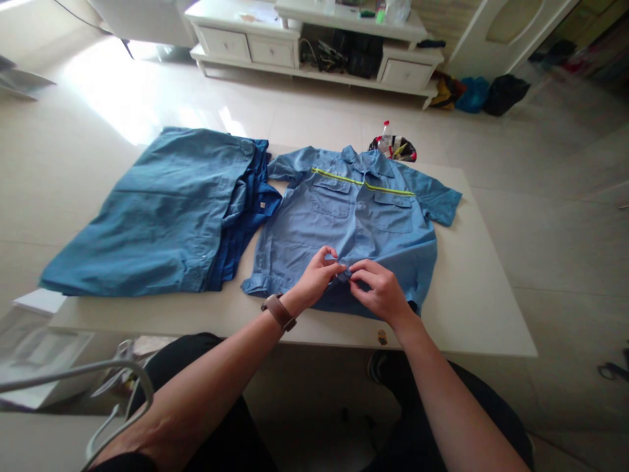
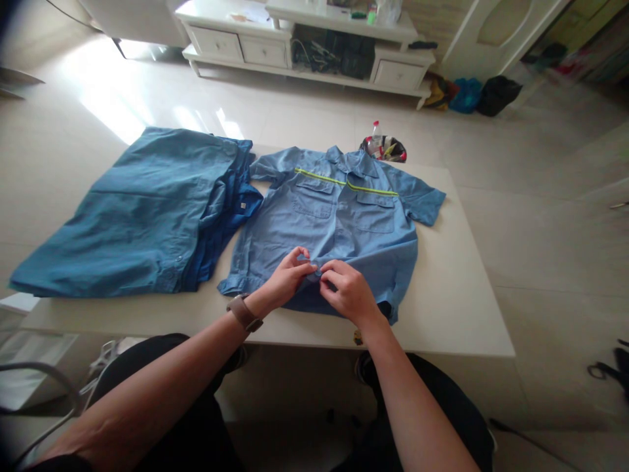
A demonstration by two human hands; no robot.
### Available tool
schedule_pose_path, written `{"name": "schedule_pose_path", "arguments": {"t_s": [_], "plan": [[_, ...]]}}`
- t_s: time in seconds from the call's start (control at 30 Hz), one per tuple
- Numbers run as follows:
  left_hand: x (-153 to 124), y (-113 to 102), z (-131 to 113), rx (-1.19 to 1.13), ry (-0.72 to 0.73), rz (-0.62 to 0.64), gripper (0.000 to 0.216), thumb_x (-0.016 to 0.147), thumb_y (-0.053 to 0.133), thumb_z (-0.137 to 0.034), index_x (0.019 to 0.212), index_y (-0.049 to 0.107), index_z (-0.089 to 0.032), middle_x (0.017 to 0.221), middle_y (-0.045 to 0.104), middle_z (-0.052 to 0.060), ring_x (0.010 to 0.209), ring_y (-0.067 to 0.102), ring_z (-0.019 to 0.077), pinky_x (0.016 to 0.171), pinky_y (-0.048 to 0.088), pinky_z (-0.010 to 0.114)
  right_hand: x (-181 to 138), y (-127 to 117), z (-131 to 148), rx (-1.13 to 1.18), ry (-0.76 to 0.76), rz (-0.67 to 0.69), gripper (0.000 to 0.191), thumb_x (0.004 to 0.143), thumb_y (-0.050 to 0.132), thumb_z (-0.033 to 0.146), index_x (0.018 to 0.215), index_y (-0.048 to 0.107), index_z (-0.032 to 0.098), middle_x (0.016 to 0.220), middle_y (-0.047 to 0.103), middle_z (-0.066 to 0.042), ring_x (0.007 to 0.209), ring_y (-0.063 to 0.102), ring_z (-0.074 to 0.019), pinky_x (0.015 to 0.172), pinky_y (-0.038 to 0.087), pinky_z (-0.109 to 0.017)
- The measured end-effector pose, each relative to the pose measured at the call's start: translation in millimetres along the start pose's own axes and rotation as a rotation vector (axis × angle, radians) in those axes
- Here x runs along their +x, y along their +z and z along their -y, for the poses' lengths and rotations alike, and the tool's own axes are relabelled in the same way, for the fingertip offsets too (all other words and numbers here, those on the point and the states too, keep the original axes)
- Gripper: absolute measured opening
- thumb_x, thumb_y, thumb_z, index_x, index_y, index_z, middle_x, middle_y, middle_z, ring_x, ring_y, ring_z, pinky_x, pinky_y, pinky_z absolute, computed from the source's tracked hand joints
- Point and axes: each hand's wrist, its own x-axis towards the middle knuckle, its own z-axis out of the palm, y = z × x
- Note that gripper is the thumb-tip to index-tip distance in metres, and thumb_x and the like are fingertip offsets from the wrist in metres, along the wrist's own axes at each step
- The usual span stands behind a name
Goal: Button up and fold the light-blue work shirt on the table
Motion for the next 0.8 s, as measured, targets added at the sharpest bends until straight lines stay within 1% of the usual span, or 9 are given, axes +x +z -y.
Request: {"name": "schedule_pose_path", "arguments": {"t_s": [0.1,0.23,0.33,0.5,0.63,0.7,0.8], "plan": [[-2.4,-0.7,-4.1,0.046,0.014,0.046,0.046,0.067,0.084,-0.028,0.095,0.048,-0.024,0.059,0.051,-0.010,0.050,0.045,0.0062,0.047,0.024,0.018,0.2,-0.1,3.0,0.022,0.029,-0.047,0.012,0.091,0.062,0.013,0.086,0.064,0.023,0.093,0.072,-0.006,0.087,0.070,-0.0207,0.080,0.057,-0.034],[-0.1,-4.3,-6.4,0.100,0.072,0.065,0.043,0.068,0.084,-0.027,0.094,0.050,-0.022,0.061,0.057,-0.009,0.055,0.050,0.0065,0.055,0.035,0.018,0.2,1.2,4.2,-0.014,0.057,-0.035,0.010,0.095,0.061,0.016,0.092,0.067,0.023,0.093,0.072,-0.006,0.088,0.069,-0.0215,0.081,0.056,-0.035],[4.0,-6.5,-4.4,0.110,0.083,0.051,0.042,0.066,0.085,-0.025,0.092,0.052,-0.020,0.060,0.058,-0.008,0.056,0.052,0.0067,0.058,0.039,0.018,-0.2,3.4,1.6,-0.030,0.054,-0.035,0.011,0.096,0.061,0.016,0.093,0.069,0.023,0.094,0.073,-0.006,0.088,0.069,-0.0211,0.080,0.055,-0.034],[4.2,-4.8,-1.9,0.045,0.001,0.011,0.042,0.064,0.085,-0.025,0.092,0.054,-0.020,0.062,0.059,-0.007,0.055,0.055,0.0073,0.055,0.039,0.017,-1.2,4.4,-0.9,-0.079,0.010,-0.040,0.014,0.094,0.062,0.013,0.090,0.071,0.023,0.094,0.075,-0.005,0.087,0.070,-0.0196,0.079,0.055,-0.033],[2.0,-3.2,-3.4,-0.014,-0.117,0.014,0.047,0.061,0.085,-0.023,0.095,0.053,-0.021,0.063,0.060,-0.006,0.052,0.055,0.0072,0.051,0.038,0.016,-2.5,4.2,-1.1,-0.142,-0.041,-0.038,0.016,0.093,0.061,0.012,0.084,0.070,0.023,0.096,0.076,-0.005,0.085,0.071,-0.0197,0.076,0.055,-0.033],[2.6,-3.2,-3.3,-0.028,-0.164,0.019,0.049,0.060,0.086,-0.021,0.095,0.052,-0.022,0.062,0.059,-0.007,0.051,0.054,0.0071,0.050,0.037,0.016,-3.6,5.1,-2.3,-0.140,-0.067,-0.030,0.016,0.093,0.060,0.012,0.085,0.070,0.023,0.097,0.076,-0.006,0.085,0.071,-0.0198,0.076,0.056,-0.033],[5.7,-4.3,-1.4,-0.006,-0.186,0.007,0.049,0.059,0.087,-0.021,0.093,0.052,-0.021,0.062,0.059,-0.007,0.051,0.053,0.0061,0.050,0.036,0.016,-5.6,7.4,-5.3,-0.106,-0.077,0.014,0.018,0.093,0.059,0.010,0.087,0.070,0.022,0.096,0.074,-0.007,0.087,0.071,-0.0203,0.080,0.057,-0.034]]}}
